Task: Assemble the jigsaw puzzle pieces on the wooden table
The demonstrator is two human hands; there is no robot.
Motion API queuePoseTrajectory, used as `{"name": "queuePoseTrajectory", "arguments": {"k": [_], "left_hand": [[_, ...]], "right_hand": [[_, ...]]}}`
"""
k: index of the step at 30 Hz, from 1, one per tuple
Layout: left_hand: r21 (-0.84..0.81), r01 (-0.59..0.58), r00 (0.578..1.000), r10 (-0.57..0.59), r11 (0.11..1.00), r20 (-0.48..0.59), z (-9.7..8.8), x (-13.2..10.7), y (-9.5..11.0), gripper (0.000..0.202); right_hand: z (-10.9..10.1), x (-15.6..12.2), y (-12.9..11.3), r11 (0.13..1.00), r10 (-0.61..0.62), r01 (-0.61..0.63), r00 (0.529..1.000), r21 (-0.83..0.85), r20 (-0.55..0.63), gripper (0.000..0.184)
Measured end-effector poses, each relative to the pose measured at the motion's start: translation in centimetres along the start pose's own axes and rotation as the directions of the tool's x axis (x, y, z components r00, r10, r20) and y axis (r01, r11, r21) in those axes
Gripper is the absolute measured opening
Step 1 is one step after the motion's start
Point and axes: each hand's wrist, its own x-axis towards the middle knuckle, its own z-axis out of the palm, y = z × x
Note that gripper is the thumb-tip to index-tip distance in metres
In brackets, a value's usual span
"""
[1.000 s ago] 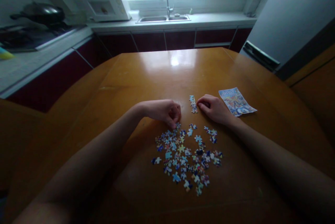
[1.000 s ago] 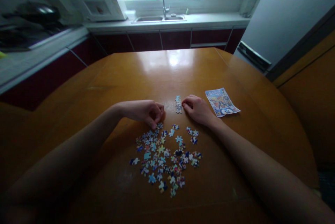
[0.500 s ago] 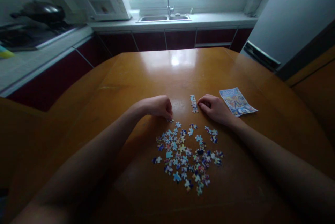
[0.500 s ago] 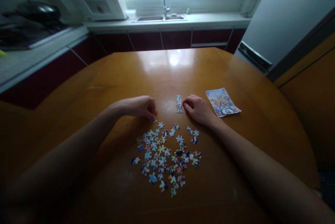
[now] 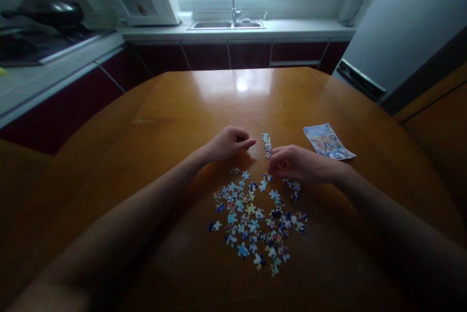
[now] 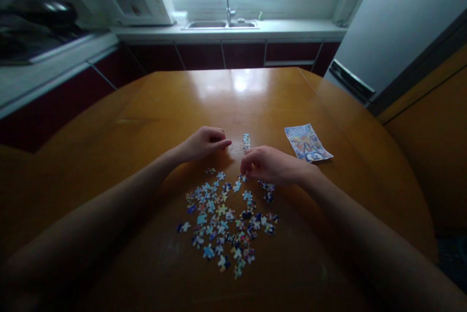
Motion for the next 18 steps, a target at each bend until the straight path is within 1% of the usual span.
{"name": "queuePoseTrajectory", "arguments": {"k": [1, 2, 3, 5, 7, 10, 14, 18], "left_hand": [[-0.010, -0.032, 0.998, 0.031, 0.999, -0.046, 0.4, 0.1, -0.3, 0.040], [-0.010, -0.056, 0.995, 0.055, 0.998, -0.084, 0.7, 0.1, -0.7, 0.040], [-0.007, -0.074, 0.991, 0.073, 0.997, -0.115, 1.0, 0.1, -1.0, 0.040], [-0.007, -0.094, 0.984, 0.092, 0.996, -0.153, 1.3, 0.0, -1.5, 0.039], [-0.008, -0.102, 0.980, 0.099, 0.995, -0.171, 1.3, 0.0, -1.8, 0.038], [-0.012, -0.104, 0.980, 0.100, 0.995, -0.172, 1.2, 0.0, -2.0, 0.037], [-0.017, -0.106, 0.980, 0.102, 0.994, -0.169, 1.2, 0.0, -2.0, 0.040], [-0.006, -0.112, 0.981, 0.109, 0.994, -0.157, 1.1, 0.0, -2.0, 0.040]], "right_hand": [[0.0, -0.3, -1.2, 0.999, 0.010, -0.006, 0.994, -0.033, 0.110, 0.012], [0.1, -0.7, -2.2, 0.997, 0.028, -0.014, 0.981, -0.075, 0.190, 0.013], [0.2, -1.0, -3.1, 0.992, 0.049, -0.021, 0.972, -0.123, 0.230, 0.015], [0.8, -1.4, -4.2, 0.979, 0.083, -0.027, 0.959, -0.203, 0.272, 0.018], [1.3, -1.6, -4.6, 0.964, 0.119, -0.043, 0.952, -0.261, 0.282, 0.020], [1.7, -1.5, -4.5, 0.945, 0.157, -0.066, 0.951, -0.322, 0.267, 0.020], [1.9, -1.3, -4.5, 0.921, 0.143, -0.041, 0.960, -0.386, 0.240, 0.016], [2.0, -1.4, -4.7, 0.910, 0.117, -0.014, 0.967, -0.414, 0.225, 0.015]]}}
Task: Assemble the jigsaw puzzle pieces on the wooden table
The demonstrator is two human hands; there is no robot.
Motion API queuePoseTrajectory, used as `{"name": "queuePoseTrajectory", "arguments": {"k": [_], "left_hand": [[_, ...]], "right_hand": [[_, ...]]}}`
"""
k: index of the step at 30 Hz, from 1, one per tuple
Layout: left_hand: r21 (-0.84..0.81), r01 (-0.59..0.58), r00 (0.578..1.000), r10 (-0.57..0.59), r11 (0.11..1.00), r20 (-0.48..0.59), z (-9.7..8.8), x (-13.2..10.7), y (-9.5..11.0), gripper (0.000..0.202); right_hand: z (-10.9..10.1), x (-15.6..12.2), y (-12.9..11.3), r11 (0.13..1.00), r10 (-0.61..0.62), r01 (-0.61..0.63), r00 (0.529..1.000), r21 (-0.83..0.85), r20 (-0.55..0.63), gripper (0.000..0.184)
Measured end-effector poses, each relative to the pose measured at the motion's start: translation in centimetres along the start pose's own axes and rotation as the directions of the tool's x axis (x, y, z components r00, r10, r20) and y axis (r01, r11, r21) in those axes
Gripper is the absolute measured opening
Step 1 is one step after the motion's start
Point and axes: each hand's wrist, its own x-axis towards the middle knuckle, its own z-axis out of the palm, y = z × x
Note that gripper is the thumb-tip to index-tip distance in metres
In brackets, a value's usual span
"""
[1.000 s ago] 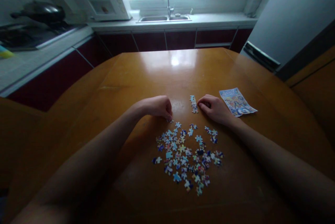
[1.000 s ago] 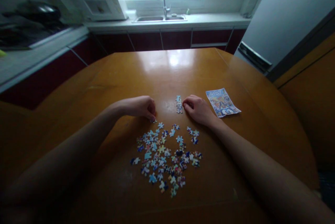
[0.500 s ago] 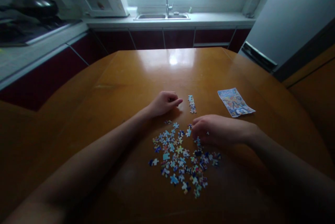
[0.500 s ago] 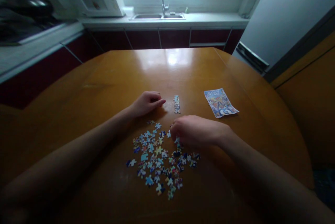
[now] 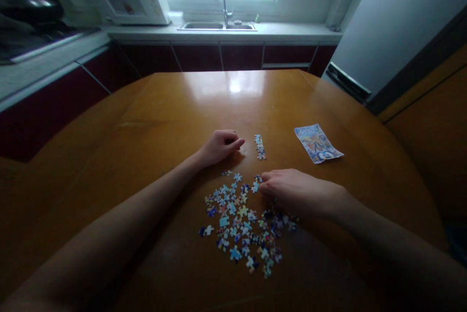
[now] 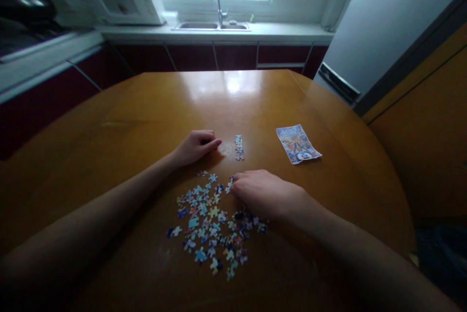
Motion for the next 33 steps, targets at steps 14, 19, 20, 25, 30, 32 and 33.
{"name": "queuePoseTrajectory", "arguments": {"k": [14, 19, 20, 25, 30, 32, 33], "left_hand": [[0.034, -0.069, 0.998, 0.068, 0.997, 0.016, 0.0, -0.2, 0.2, 0.044], [0.122, -0.155, 0.987, 0.148, 0.980, 0.065, 0.1, -0.4, 0.4, 0.033], [0.146, -0.191, 0.980, 0.180, 0.971, 0.087, 0.2, -0.4, 0.6, 0.029], [0.170, -0.336, 0.934, 0.304, 0.926, 0.189, 0.6, -0.6, 1.9, 0.022], [0.143, -0.374, 0.904, 0.326, 0.916, 0.276, 1.0, -0.7, 2.4, 0.028], [0.147, -0.382, 0.894, 0.324, 0.912, 0.311, 1.0, -0.7, 2.4, 0.030], [0.151, -0.384, 0.889, 0.321, 0.911, 0.326, 0.9, -0.7, 2.4, 0.030]], "right_hand": [[-1.0, 1.1, 3.1, 0.890, 0.212, -0.021, 0.903, 0.455, -0.373, 0.009], [-0.4, 2.1, 5.3, 0.685, 0.502, -0.106, 0.785, 0.721, -0.362, 0.007], [-0.3, 2.2, 5.6, 0.652, 0.538, -0.127, 0.772, 0.747, -0.339, 0.009], [0.1, 2.5, 6.7, 0.620, 0.609, -0.223, 0.741, 0.752, -0.282, 0.011], [1.2, 3.0, 6.9, 0.513, 0.613, -0.213, 0.769, 0.831, -0.182, 0.007], [1.5, 3.2, 6.7, 0.476, 0.619, -0.209, 0.769, 0.854, -0.157, 0.007], [1.6, 3.3, 6.6, 0.469, 0.626, -0.215, 0.766, 0.857, -0.150, 0.006]]}}
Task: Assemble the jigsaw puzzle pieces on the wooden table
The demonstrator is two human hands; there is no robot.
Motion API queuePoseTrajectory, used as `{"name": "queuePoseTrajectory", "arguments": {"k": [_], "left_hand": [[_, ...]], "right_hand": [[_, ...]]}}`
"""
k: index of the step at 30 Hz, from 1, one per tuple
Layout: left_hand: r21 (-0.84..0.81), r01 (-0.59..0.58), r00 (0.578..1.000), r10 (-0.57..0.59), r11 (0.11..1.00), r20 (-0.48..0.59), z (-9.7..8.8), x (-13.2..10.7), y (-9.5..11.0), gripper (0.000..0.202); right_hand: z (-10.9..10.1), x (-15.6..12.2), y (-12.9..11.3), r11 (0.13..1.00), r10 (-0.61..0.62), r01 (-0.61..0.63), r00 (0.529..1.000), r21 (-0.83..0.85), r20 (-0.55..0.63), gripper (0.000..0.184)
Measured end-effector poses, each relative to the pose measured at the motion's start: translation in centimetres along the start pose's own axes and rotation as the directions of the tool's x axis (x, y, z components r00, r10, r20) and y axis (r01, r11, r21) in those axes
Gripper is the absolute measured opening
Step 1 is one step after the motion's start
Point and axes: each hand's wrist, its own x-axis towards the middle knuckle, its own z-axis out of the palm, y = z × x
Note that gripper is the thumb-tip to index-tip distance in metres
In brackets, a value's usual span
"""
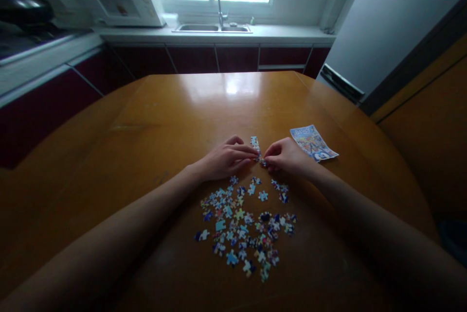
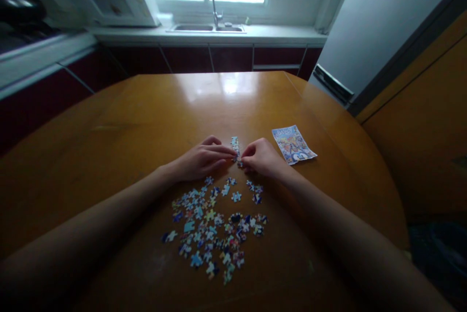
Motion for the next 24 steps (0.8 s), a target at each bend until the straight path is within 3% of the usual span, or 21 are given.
{"name": "queuePoseTrajectory", "arguments": {"k": [5, 14, 24], "left_hand": [[0.002, 0.003, 0.999, -0.003, 1.000, 0.054, -0.12, 0.09, 0.12, 0.030], [-0.024, 0.005, 0.999, -0.004, 1.000, 0.032, -0.01, 0.18, 0.07, 0.029], [-0.026, 0.009, 1.000, -0.008, 1.000, 0.023, -0.05, 0.08, 0.18, 0.032]], "right_hand": [[0.53, -0.05, -0.21, 1.000, 0.017, -0.016, 0.999, 0.005, -0.029, 0.008], [0.87, 0.32, -0.08, 0.999, -0.007, 0.008, 1.000, 0.039, -0.022, 0.006], [0.51, 0.78, 0.60, 0.994, -0.061, 0.059, 0.998, -0.088, -0.022, 0.016]]}}
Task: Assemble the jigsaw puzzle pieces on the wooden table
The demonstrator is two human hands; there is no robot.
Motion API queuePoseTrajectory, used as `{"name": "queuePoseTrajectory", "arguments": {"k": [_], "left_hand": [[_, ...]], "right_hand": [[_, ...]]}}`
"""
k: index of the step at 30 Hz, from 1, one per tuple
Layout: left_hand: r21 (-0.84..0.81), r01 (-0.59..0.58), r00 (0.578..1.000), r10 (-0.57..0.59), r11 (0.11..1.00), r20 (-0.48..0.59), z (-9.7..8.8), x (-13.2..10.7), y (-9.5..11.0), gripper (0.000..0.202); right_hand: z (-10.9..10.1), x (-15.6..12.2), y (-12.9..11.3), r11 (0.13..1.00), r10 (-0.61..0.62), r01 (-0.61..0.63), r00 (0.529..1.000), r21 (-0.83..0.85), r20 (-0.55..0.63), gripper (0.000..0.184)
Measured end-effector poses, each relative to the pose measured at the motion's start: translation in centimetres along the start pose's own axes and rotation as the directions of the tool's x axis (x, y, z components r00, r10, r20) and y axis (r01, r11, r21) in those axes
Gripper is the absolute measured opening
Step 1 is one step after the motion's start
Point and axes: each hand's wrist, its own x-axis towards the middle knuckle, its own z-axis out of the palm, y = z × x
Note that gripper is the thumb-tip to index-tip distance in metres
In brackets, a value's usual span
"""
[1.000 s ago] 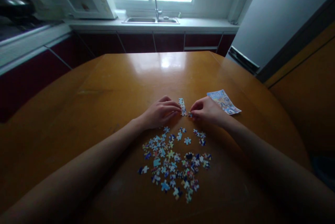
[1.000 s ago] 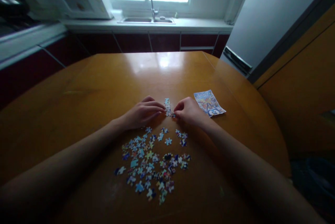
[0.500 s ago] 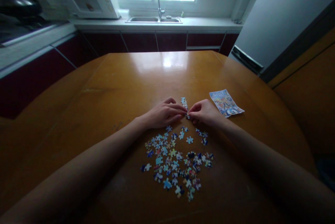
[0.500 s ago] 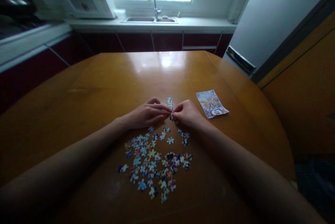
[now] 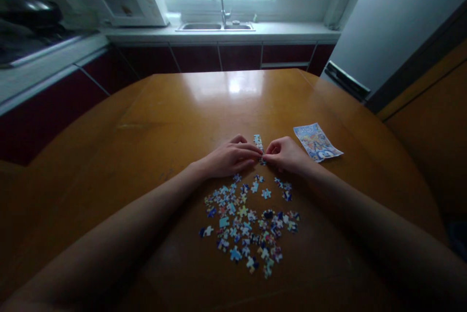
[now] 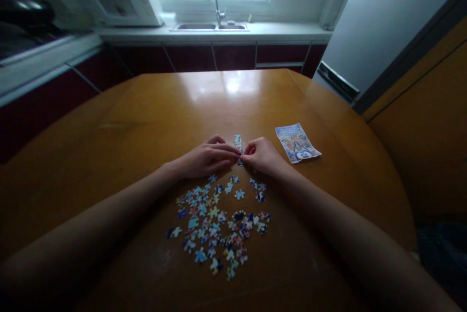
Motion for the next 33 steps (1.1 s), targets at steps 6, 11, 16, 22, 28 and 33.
{"name": "queuePoseTrajectory", "arguments": {"k": [6, 11, 16, 22, 28, 33], "left_hand": [[0.016, -0.011, 0.999, 0.011, 1.000, 0.033, 0.0, -0.1, 0.0, 0.034], [0.029, -0.020, 0.999, 0.019, 0.999, 0.043, 0.0, -0.1, -0.1, 0.033], [0.041, -0.027, 0.998, 0.025, 0.999, 0.049, -0.1, -0.1, 0.1, 0.032], [0.068, -0.043, 0.998, 0.039, 0.997, 0.059, 0.0, -0.1, 0.0, 0.033], [0.091, -0.054, 0.996, 0.047, 0.994, 0.076, 0.1, -0.1, -0.4, 0.034], [0.094, -0.044, 0.996, 0.036, 0.995, 0.080, 0.1, -0.1, -0.4, 0.034]], "right_hand": [[0.2, 0.2, 0.3, 1.000, 0.017, -0.017, 1.000, -0.019, 0.009, 0.027], [-0.3, 0.2, 0.2, 1.000, 0.015, -0.014, 0.999, -0.020, 0.039, 0.024], [-1.0, 0.3, 0.4, 0.998, -0.026, 0.031, 0.996, -0.053, 0.091, 0.015], [-1.0, 0.6, 1.0, 0.995, -0.067, 0.074, 0.993, -0.070, 0.099, 0.018], [-1.0, 0.6, 0.9, 0.995, -0.072, 0.079, 0.992, -0.060, 0.107, 0.029], [-0.7, 0.6, 1.0, 0.991, -0.087, 0.094, 0.993, -0.092, 0.080, 0.030]]}}
